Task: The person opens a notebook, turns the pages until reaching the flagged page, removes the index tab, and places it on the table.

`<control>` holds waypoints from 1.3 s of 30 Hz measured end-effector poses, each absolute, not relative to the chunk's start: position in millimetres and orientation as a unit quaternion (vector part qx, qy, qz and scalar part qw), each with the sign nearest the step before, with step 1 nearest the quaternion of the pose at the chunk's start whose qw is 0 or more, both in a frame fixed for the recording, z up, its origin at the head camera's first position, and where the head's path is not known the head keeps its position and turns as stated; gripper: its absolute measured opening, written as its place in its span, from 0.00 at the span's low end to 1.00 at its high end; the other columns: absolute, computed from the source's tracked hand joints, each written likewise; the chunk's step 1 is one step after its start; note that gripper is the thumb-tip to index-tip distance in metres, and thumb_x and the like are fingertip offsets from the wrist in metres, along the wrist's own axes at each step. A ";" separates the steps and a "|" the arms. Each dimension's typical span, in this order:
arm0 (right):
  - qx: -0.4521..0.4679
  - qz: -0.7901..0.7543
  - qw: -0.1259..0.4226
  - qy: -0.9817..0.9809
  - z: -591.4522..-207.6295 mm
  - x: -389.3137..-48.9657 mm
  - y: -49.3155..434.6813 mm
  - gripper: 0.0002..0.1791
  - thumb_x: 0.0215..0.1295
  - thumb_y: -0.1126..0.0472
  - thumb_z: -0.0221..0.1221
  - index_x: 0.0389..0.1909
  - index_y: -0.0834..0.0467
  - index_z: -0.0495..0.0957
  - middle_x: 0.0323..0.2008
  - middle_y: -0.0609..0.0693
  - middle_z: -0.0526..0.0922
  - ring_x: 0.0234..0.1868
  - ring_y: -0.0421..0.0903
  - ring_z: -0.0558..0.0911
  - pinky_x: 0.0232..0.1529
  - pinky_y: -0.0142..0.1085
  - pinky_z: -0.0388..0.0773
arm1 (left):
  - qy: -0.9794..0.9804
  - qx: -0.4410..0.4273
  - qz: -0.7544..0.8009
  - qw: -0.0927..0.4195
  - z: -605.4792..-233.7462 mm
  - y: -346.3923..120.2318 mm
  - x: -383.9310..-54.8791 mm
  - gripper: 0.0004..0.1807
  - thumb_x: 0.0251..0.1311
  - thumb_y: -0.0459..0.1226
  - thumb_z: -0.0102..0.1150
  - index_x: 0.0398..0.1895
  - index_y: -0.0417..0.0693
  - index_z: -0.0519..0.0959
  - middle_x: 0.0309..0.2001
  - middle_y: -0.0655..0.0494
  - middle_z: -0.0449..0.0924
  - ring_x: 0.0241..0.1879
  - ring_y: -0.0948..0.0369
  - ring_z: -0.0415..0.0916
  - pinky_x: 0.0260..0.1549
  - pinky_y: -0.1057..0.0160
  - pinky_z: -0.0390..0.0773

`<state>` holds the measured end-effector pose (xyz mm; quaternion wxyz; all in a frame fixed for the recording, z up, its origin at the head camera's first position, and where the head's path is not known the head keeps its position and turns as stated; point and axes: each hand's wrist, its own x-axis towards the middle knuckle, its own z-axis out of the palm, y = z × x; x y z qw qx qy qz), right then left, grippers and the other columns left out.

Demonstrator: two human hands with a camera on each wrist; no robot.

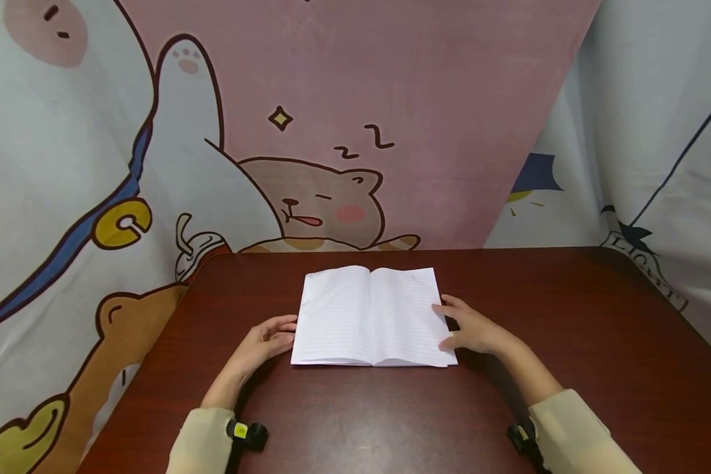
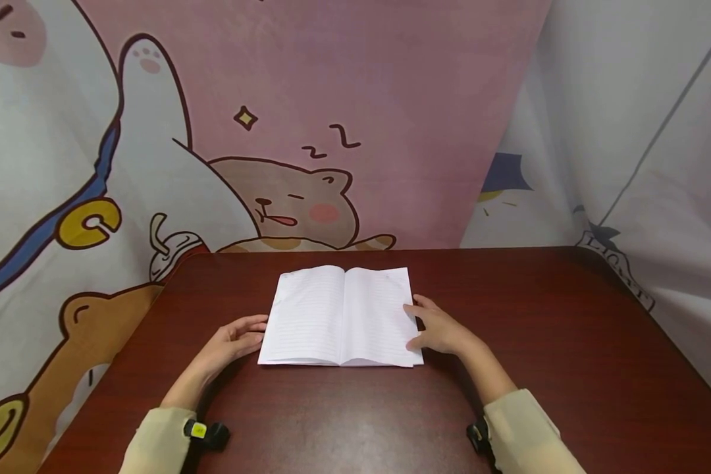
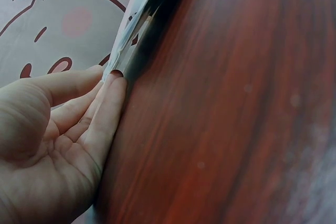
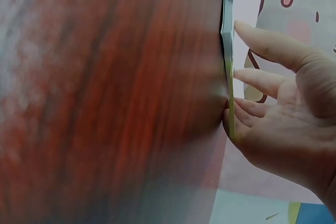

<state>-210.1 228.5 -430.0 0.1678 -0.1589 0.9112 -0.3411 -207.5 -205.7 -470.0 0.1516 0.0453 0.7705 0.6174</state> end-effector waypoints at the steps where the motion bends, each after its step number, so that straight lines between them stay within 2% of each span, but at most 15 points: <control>1: -0.158 -0.343 0.172 0.910 -430.4 -210.3 228.8 0.46 0.55 0.62 0.70 0.72 0.69 0.60 0.75 0.72 0.47 0.72 0.72 0.54 0.64 0.65 0.64 | 0.770 0.045 0.618 0.151 -470.0 -205.6 -207.3 0.27 0.69 0.32 0.57 0.70 0.37 0.67 0.63 0.35 0.72 0.53 0.62 0.78 0.52 0.68 0.82; 5: -0.157 -0.343 0.188 0.907 -432.7 -211.3 229.0 0.49 0.51 0.65 0.70 0.74 0.67 0.58 0.76 0.71 0.43 0.72 0.71 0.54 0.64 0.64 0.65 | 0.769 0.046 0.619 0.151 -469.9 -205.5 -207.1 0.27 0.69 0.32 0.57 0.70 0.37 0.67 0.63 0.35 0.72 0.53 0.62 0.78 0.51 0.69 0.82; 9: -0.172 -0.345 0.199 0.901 -434.1 -211.2 229.3 0.53 0.48 0.62 0.73 0.75 0.67 0.56 0.76 0.71 0.40 0.73 0.71 0.53 0.64 0.62 0.66 | 0.769 0.046 0.619 0.151 -470.0 -205.3 -207.0 0.27 0.68 0.32 0.57 0.70 0.37 0.67 0.63 0.35 0.72 0.52 0.63 0.78 0.51 0.70 0.82; 16: -0.183 -0.378 0.212 0.882 -432.1 -211.3 235.0 0.53 0.51 0.57 0.73 0.75 0.64 0.56 0.77 0.71 0.37 0.74 0.72 0.48 0.66 0.70 0.58 | 0.768 0.047 0.621 0.150 -471.1 -205.4 -207.1 0.27 0.68 0.31 0.57 0.70 0.37 0.67 0.63 0.35 0.72 0.53 0.63 0.78 0.50 0.70 0.81; 21: -0.187 -0.388 0.200 0.880 -432.7 -213.9 239.3 0.51 0.54 0.54 0.71 0.75 0.63 0.57 0.76 0.72 0.40 0.74 0.72 0.49 0.67 0.72 0.55 | 0.768 0.047 0.622 0.149 -471.6 -205.0 -207.4 0.27 0.68 0.31 0.57 0.70 0.37 0.67 0.63 0.35 0.72 0.52 0.64 0.78 0.50 0.71 0.81; 25: -0.192 -0.391 0.171 0.884 -434.4 -215.9 241.4 0.51 0.54 0.52 0.70 0.74 0.66 0.56 0.75 0.73 0.48 0.73 0.72 0.53 0.68 0.72 0.53 | 0.767 0.048 0.623 0.147 -471.6 -204.8 -207.2 0.27 0.68 0.31 0.57 0.70 0.37 0.67 0.63 0.35 0.72 0.52 0.64 0.78 0.50 0.70 0.81; 29: -0.202 -0.404 0.142 0.881 -435.4 -217.0 241.9 0.50 0.56 0.54 0.69 0.73 0.70 0.55 0.72 0.74 0.56 0.72 0.72 0.56 0.69 0.70 0.55 | 0.767 0.048 0.623 0.147 -472.5 -205.3 -207.0 0.27 0.68 0.31 0.57 0.69 0.37 0.67 0.63 0.35 0.72 0.52 0.64 0.78 0.50 0.70 0.81; 36: -0.215 -0.474 0.125 0.845 -434.2 -218.6 239.4 0.46 0.62 0.62 0.67 0.72 0.77 0.51 0.72 0.77 0.55 0.72 0.76 0.56 0.69 0.65 0.58 | 0.769 0.043 0.621 0.145 -471.0 -205.1 -206.7 0.27 0.69 0.31 0.57 0.70 0.37 0.67 0.63 0.36 0.72 0.52 0.64 0.78 0.50 0.70 0.81; 39: -0.219 -0.486 0.116 0.838 -433.3 -218.8 238.4 0.42 0.65 0.64 0.63 0.71 0.77 0.52 0.70 0.77 0.58 0.71 0.75 0.60 0.68 0.63 0.62 | 0.769 0.039 0.622 0.145 -469.4 -203.6 -206.3 0.27 0.68 0.31 0.57 0.69 0.37 0.68 0.63 0.36 0.73 0.52 0.63 0.78 0.50 0.70 0.82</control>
